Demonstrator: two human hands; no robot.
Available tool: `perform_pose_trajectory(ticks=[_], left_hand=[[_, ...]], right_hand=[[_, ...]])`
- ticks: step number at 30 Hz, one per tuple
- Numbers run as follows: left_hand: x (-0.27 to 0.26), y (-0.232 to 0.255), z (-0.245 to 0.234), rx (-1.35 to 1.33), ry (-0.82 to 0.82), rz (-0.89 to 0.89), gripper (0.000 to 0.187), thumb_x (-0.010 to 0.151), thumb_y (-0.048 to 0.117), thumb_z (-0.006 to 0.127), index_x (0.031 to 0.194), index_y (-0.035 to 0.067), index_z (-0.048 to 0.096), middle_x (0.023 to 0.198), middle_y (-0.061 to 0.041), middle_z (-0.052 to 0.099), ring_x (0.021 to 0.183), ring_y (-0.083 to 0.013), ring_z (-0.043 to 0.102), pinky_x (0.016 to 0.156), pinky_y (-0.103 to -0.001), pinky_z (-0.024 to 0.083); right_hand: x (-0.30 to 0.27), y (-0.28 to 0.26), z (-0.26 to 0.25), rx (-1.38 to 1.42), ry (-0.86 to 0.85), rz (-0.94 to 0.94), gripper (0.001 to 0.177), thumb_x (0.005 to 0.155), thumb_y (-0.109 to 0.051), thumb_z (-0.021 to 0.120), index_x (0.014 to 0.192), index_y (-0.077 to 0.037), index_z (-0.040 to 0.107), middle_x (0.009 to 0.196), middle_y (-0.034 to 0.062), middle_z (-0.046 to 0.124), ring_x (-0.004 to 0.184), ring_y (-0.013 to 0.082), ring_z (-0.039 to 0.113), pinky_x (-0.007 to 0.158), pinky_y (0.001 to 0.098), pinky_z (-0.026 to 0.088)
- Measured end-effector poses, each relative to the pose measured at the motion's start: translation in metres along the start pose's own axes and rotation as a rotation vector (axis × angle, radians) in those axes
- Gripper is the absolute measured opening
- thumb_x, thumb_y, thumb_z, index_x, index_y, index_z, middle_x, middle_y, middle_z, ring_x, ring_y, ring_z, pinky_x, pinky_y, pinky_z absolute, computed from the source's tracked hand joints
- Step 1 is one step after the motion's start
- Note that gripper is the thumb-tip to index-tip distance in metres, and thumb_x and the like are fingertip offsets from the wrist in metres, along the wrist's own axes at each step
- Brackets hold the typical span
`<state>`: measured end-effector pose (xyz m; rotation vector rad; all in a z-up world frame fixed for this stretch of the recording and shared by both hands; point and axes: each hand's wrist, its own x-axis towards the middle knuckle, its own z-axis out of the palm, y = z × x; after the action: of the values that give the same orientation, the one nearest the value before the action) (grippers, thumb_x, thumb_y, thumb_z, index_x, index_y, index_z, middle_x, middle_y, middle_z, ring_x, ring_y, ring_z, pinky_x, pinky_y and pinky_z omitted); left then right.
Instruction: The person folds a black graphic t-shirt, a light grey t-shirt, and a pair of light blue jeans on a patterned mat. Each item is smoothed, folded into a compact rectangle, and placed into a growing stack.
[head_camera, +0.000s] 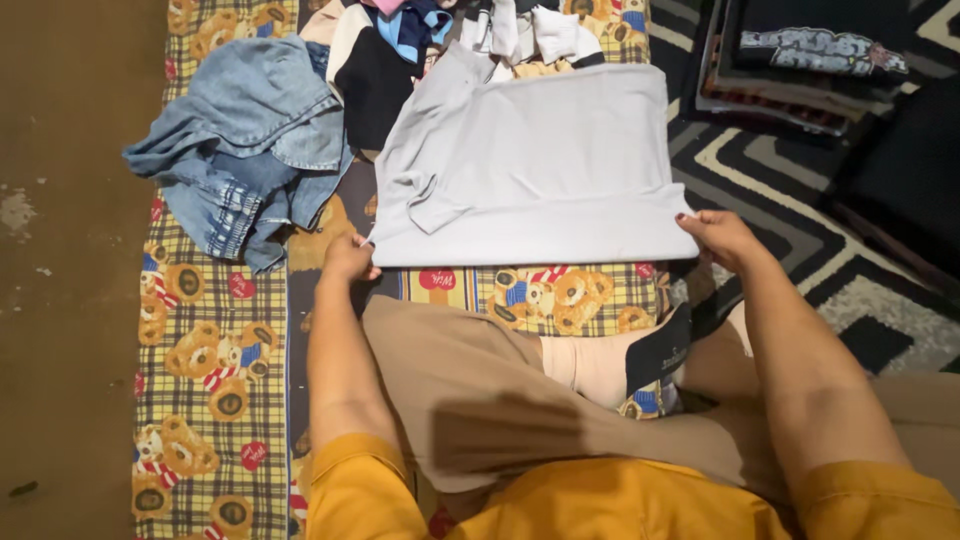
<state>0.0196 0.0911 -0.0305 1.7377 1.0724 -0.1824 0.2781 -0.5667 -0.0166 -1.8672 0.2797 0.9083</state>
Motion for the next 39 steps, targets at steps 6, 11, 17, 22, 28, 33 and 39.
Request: perform_pose_trajectory(ticks=[6, 11, 17, 22, 28, 33, 39], left_hand=[[-0.049, -0.010, 0.011, 0.109, 0.024, -0.033, 0.013, 0.094, 0.007, 0.064, 0.104, 0.002, 0.057, 0.079, -0.018, 0.068, 0.064, -0.0301, 0.070, 0.055, -0.044, 0.058], [-0.094, 0.028, 0.025, 0.609, 0.466, 0.345, 0.041, 0.073, -0.003, 0.063, 0.112, 0.009, 0.060, 0.122, -0.017, 0.064, 0.113, -0.0414, 0.061, 0.087, -0.053, 0.052], [-0.106, 0.065, 0.075, 0.635, 0.167, 0.437, 0.022, 0.084, 0.006, 0.061, 0.101, 0.016, 0.071, 0.118, -0.014, 0.068, 0.115, -0.0364, 0.063, 0.095, -0.048, 0.051], [-0.080, 0.047, 0.106, 0.626, 0.002, 0.326, 0.027, 0.070, 0.004, 0.064, 0.093, 0.016, 0.074, 0.111, -0.014, 0.071, 0.104, -0.0358, 0.067, 0.089, -0.043, 0.054], [-0.031, 0.012, 0.092, 0.501, 0.147, 0.400, 0.010, 0.084, 0.018, 0.066, 0.085, 0.010, 0.072, 0.087, -0.018, 0.073, 0.088, -0.0372, 0.071, 0.082, -0.045, 0.057], [-0.034, 0.033, 0.087, 0.302, 0.357, 0.533, 0.011, 0.080, 0.010, 0.065, 0.088, 0.006, 0.071, 0.093, -0.020, 0.072, 0.091, -0.0374, 0.069, 0.081, -0.045, 0.055], [-0.055, 0.097, 0.074, 0.088, 0.482, 0.903, 0.019, 0.087, -0.002, 0.061, 0.101, 0.002, 0.074, 0.104, -0.020, 0.073, 0.097, -0.0371, 0.070, 0.084, -0.043, 0.056]], right_hand=[[-0.008, 0.028, 0.001, -0.165, -0.002, 0.044, 0.030, 0.092, -0.033, 0.073, 0.099, -0.004, 0.071, 0.072, 0.0073, 0.063, 0.057, 0.0169, 0.051, 0.050, 0.0318, 0.039], [-0.029, 0.003, 0.018, -0.688, 0.558, -0.566, 0.036, 0.089, -0.016, 0.079, 0.117, 0.001, 0.066, 0.114, 0.0237, 0.066, 0.100, 0.0365, 0.062, 0.082, 0.0477, 0.051], [-0.085, -0.069, 0.121, -0.848, 0.411, -0.686, 0.050, 0.101, -0.018, 0.056, 0.147, 0.001, 0.048, 0.163, 0.0263, 0.032, 0.149, 0.0414, 0.031, 0.122, 0.0557, 0.023], [-0.114, -0.066, 0.190, -1.170, 0.182, -0.910, 0.070, 0.100, -0.046, 0.047, 0.161, -0.018, 0.027, 0.170, 0.0128, 0.016, 0.156, 0.0372, 0.010, 0.121, 0.0655, 0.005], [-0.094, -0.054, 0.171, -1.183, 0.229, -0.849, 0.069, 0.099, -0.053, 0.043, 0.159, -0.022, 0.030, 0.168, 0.0092, 0.020, 0.154, 0.0392, 0.012, 0.116, 0.0713, 0.003], [-0.075, -0.067, 0.171, -0.919, 0.387, -0.942, 0.058, 0.100, -0.035, 0.054, 0.151, -0.010, 0.044, 0.162, 0.0241, 0.034, 0.152, 0.0458, 0.025, 0.112, 0.0747, 0.011], [-0.074, -0.105, 0.237, -0.600, 0.089, -1.073, 0.030, 0.087, -0.003, 0.070, 0.116, -0.009, 0.070, 0.136, 0.0205, 0.057, 0.115, 0.0380, 0.059, 0.099, 0.0462, 0.052]])
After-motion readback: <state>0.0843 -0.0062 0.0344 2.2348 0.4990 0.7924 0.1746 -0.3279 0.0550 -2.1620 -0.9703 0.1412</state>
